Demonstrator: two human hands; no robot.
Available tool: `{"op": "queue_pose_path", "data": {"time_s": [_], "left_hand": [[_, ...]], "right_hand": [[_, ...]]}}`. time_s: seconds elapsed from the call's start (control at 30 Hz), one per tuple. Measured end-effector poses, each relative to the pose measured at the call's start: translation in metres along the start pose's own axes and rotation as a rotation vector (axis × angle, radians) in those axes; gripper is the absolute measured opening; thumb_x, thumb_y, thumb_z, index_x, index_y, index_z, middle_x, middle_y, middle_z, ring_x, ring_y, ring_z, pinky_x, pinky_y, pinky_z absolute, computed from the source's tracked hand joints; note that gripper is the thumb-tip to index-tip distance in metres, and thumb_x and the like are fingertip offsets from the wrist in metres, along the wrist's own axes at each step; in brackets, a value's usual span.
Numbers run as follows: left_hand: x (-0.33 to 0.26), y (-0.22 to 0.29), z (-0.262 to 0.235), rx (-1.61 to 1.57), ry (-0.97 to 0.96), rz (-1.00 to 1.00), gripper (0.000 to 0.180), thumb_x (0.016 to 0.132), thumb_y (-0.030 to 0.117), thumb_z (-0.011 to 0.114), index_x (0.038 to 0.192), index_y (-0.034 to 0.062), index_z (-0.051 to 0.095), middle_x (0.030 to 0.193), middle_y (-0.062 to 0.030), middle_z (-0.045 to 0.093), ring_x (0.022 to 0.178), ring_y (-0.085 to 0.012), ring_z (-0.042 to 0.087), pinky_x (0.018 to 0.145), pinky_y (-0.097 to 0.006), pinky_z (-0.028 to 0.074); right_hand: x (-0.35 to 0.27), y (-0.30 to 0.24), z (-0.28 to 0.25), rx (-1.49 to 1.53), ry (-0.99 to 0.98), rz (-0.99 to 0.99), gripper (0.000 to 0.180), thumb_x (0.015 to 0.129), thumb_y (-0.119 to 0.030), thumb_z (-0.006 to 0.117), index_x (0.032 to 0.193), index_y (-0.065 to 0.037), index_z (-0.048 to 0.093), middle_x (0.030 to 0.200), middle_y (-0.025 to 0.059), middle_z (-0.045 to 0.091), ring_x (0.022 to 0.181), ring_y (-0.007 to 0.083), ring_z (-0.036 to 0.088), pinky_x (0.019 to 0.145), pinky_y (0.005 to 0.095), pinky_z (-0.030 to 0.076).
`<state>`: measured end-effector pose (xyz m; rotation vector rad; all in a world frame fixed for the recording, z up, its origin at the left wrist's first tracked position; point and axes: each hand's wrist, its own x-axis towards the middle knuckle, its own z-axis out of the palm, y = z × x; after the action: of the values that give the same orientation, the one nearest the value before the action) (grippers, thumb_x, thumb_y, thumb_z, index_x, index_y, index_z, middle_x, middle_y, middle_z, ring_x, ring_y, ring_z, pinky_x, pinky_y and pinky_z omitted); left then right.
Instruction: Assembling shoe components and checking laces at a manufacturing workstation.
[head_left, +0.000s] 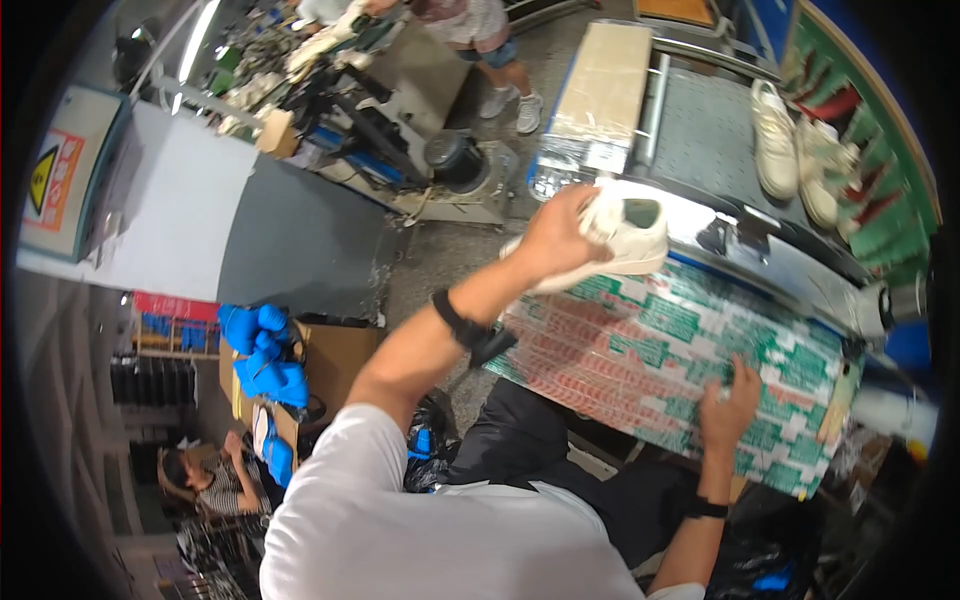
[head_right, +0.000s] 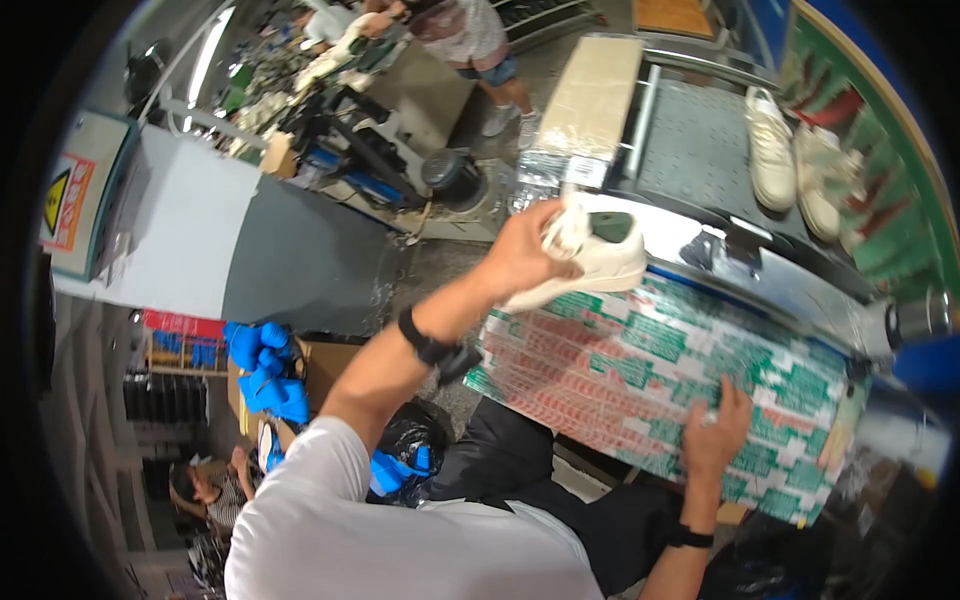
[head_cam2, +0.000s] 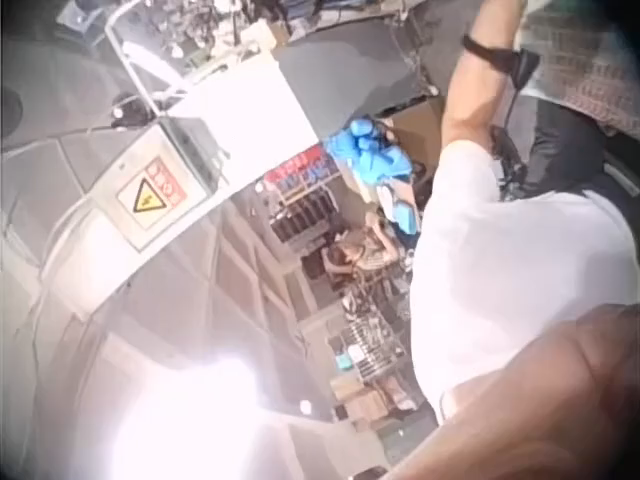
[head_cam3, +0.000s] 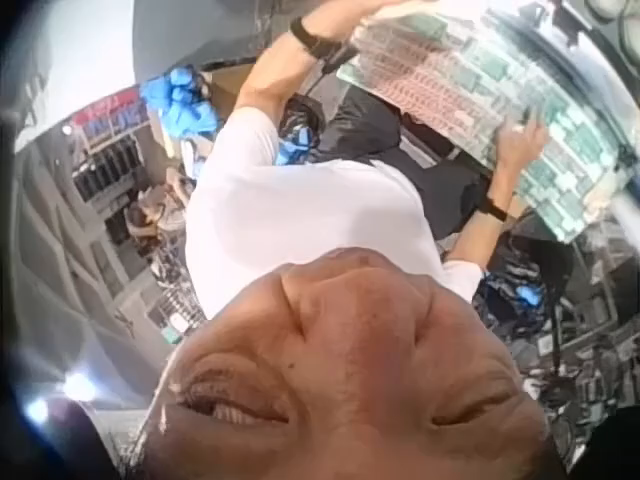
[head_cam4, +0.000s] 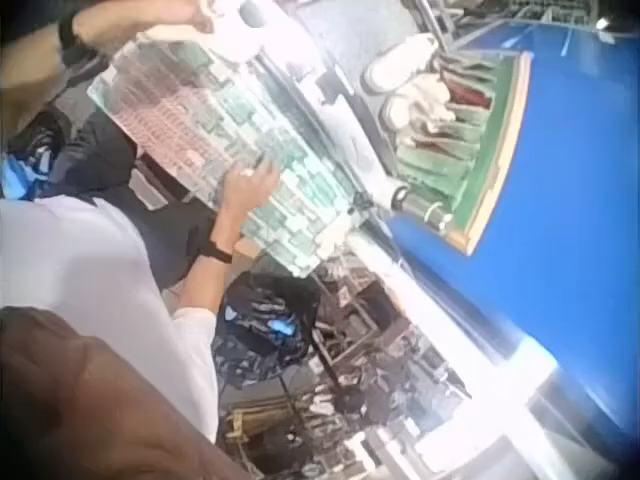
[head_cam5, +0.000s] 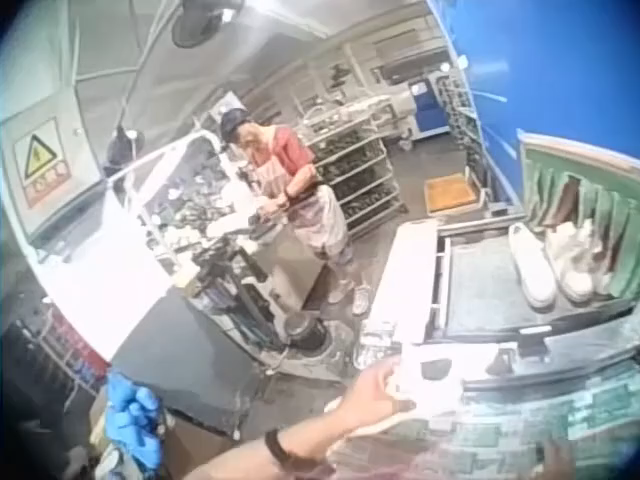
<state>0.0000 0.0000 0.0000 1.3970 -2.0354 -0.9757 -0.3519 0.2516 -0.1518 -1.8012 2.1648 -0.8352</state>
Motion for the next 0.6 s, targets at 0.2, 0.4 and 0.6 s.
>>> {"op": "queue_pose_path", "data": {"time_s": [0.2,0.4,0.6], "left_hand": [[0.145,0.015,-0.077,0.149,0.213,0.233,0.028,0.095,0.012,0.076,0.122,0.0031,0.077,0.108,-0.0089,0.081,0.089,-0.0206,0.076,0.08,-0.04,0.063],[0.142,-0.094,-0.005,0.534,0.603,0.57,0.03,0.103,0.021,0.057,0.111,0.0045,0.081,0.119,-0.0187,0.074,0.127,-0.0385,0.061,0.127,-0.055,0.033],[0.156,-0.009,-0.019,0.759,-0.036,0.406,0.051,0.107,0.056,0.062,0.127,0.0124,0.082,0.12,-0.0133,0.081,0.116,-0.0349,0.071,0.117,-0.046,0.048]], "right_hand": [[-0.002,0.013,0.025,-0.242,0.13,-0.129,0.051,0.088,-0.013,0.075,0.138,-0.008,0.074,0.13,0.023,0.066,0.119,0.0433,0.064,0.105,0.0558,0.051],[0.013,-0.006,0.031,-0.23,0.147,-0.108,0.045,0.084,-0.014,0.075,0.129,-0.007,0.077,0.128,0.0227,0.065,0.116,0.0432,0.064,0.103,0.0557,0.051],[0.005,0.0,0.02,-0.227,0.137,-0.101,0.044,0.083,-0.015,0.076,0.126,-0.007,0.078,0.127,0.0228,0.065,0.116,0.0436,0.064,0.103,0.0556,0.051]]}}
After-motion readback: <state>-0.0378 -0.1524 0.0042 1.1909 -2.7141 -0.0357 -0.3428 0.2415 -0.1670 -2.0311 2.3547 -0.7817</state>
